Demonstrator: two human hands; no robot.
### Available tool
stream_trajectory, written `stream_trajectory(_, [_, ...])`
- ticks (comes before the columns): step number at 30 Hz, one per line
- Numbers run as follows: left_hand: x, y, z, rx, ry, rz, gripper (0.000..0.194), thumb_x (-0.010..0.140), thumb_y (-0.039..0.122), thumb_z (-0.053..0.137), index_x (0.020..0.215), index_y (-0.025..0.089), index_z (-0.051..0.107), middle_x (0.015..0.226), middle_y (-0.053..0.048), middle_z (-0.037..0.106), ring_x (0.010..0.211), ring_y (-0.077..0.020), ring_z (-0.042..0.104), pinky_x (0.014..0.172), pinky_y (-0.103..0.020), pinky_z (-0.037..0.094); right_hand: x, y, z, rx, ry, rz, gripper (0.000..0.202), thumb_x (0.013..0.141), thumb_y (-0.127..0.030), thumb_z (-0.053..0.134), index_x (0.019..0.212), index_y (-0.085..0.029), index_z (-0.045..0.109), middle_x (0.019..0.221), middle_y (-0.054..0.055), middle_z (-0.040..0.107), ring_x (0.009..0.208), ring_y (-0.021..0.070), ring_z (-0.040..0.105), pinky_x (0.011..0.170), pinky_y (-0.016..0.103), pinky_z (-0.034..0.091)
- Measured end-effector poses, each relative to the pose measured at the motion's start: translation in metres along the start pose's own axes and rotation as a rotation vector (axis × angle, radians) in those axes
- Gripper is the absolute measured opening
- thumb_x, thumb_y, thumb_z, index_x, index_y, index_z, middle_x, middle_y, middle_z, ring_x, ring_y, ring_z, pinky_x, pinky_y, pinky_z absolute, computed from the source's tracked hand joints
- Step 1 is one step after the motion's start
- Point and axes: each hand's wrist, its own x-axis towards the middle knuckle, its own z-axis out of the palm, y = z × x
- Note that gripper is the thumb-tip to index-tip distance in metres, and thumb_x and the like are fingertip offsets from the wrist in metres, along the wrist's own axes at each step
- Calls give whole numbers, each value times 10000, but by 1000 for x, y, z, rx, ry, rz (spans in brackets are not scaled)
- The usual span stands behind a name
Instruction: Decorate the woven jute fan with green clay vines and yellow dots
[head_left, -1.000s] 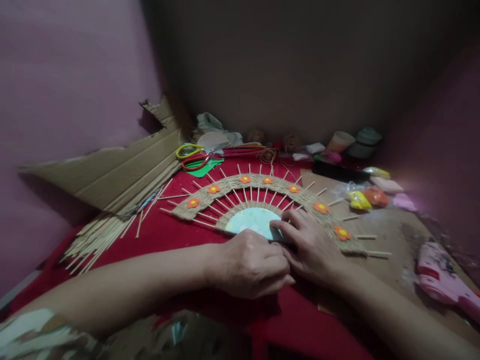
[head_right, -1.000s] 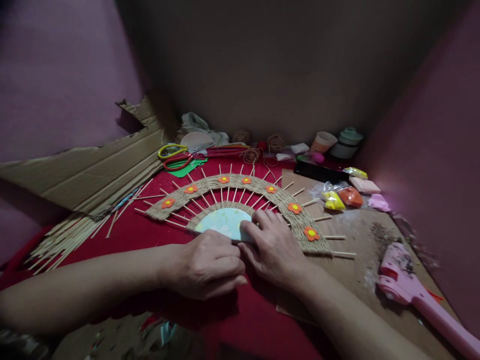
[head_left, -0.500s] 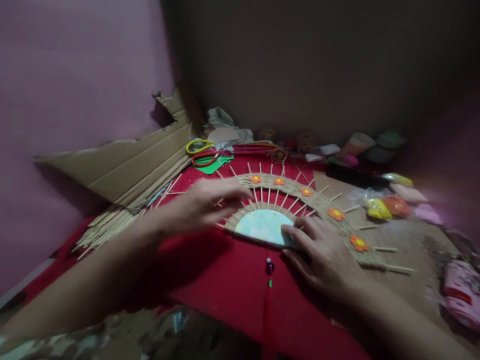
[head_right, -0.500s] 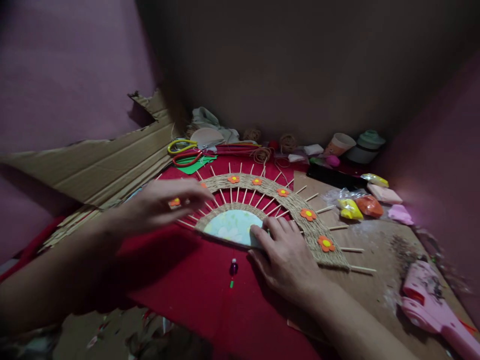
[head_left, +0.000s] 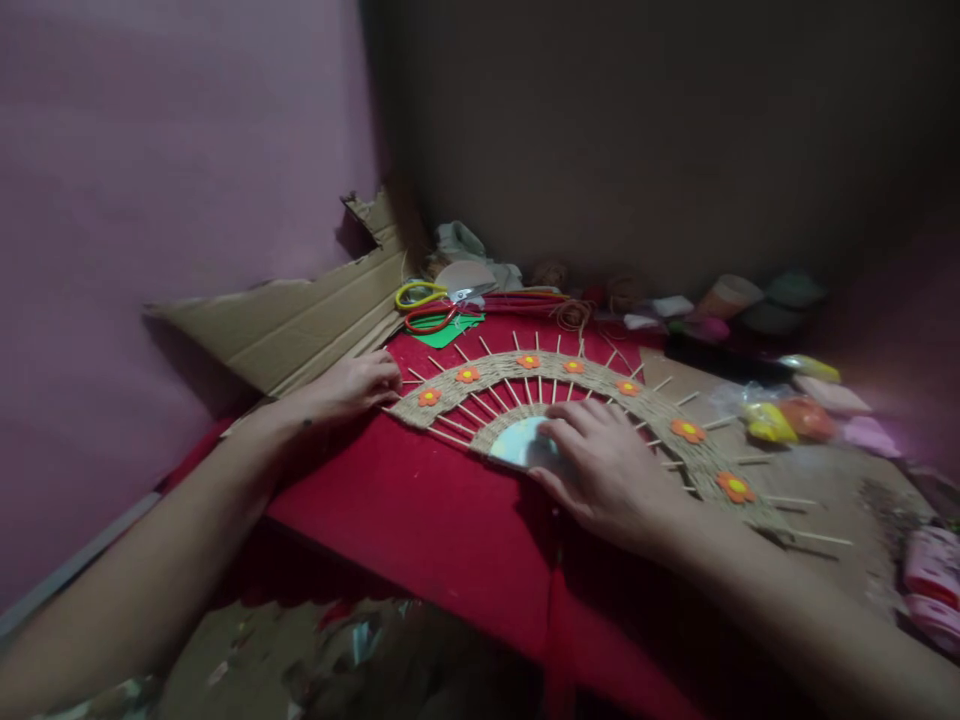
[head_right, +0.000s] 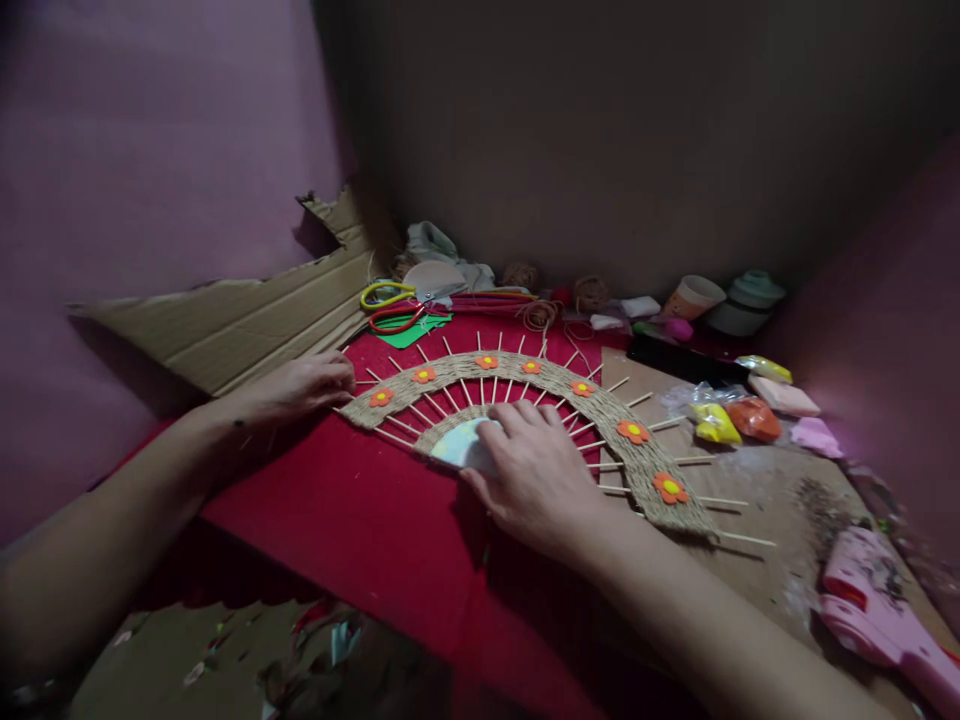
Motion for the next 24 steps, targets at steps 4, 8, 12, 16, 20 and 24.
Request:
stream_trajectory(4, [-2, -3, 1, -21, 29, 36, 174, 840, 290, 501, 759, 177, 607, 841, -42, 522, 767, -145, 498, 708, -253, 406, 39, -23, 11, 101, -116, -99, 255, 892, -312, 504, 1080, -181, 616, 998, 74, 633, 927, 232, 500, 813, 365, 390])
stream_trajectory(8, [-6, -3, 5, -21, 63, 59, 210, 873, 295, 456, 753, 179, 585, 858, -37, 502, 777, -148, 474, 716, -253, 394, 56, -32, 33, 51, -85, -138, 232, 890, -317, 504, 1030, -232, 668, 1031, 104, 589, 946, 256, 479, 777, 380, 354])
stream_trajectory(12, [-8, 3, 9, 6, 81, 57, 217, 887, 270, 422, 760, 174, 570, 876, -34, 484, 780, -148, 449, 701, -247, 371, 56, -30, 44, 33, -43, -139, 233, 891, -335, 509, 1028, -267, 685, 970, 101, 570, 926, 255, 458, 760, 377, 325])
stream_trajectory(16, [-8, 8, 10, 36, 102, 42, 224, 895, 263, 402, 773, 177, 569, 859, -25, 475, 753, -146, 429, 661, -242, 346, 54, -28, 45, 36, -37, -155, 251, 905, -336, 492, 1062, -294, 683, 960, 95, 564, 914, 247, 446, 742, 368, 309])
stream_trajectory(20, [-6, 6, 12, 45, 116, 48, 207, 896, 275, 416, 798, 189, 576, 860, -21, 486, 739, -144, 438, 661, -242, 350, 54, -28, 45, 35, -29, -158, 267, 917, -334, 468, 1069, -295, 684, 974, 96, 566, 911, 244, 442, 744, 369, 301])
stream_trajectory(24, [-6, 0, 14, 46, 133, 62, 199, 903, 288, 430, 808, 185, 572, 879, -33, 492, 777, -149, 464, 711, -252, 378, 52, -29, 46, 31, -12, -156, 253, 902, -328, 493, 1069, -287, 680, 1040, 97, 575, 944, 255, 448, 763, 380, 306])
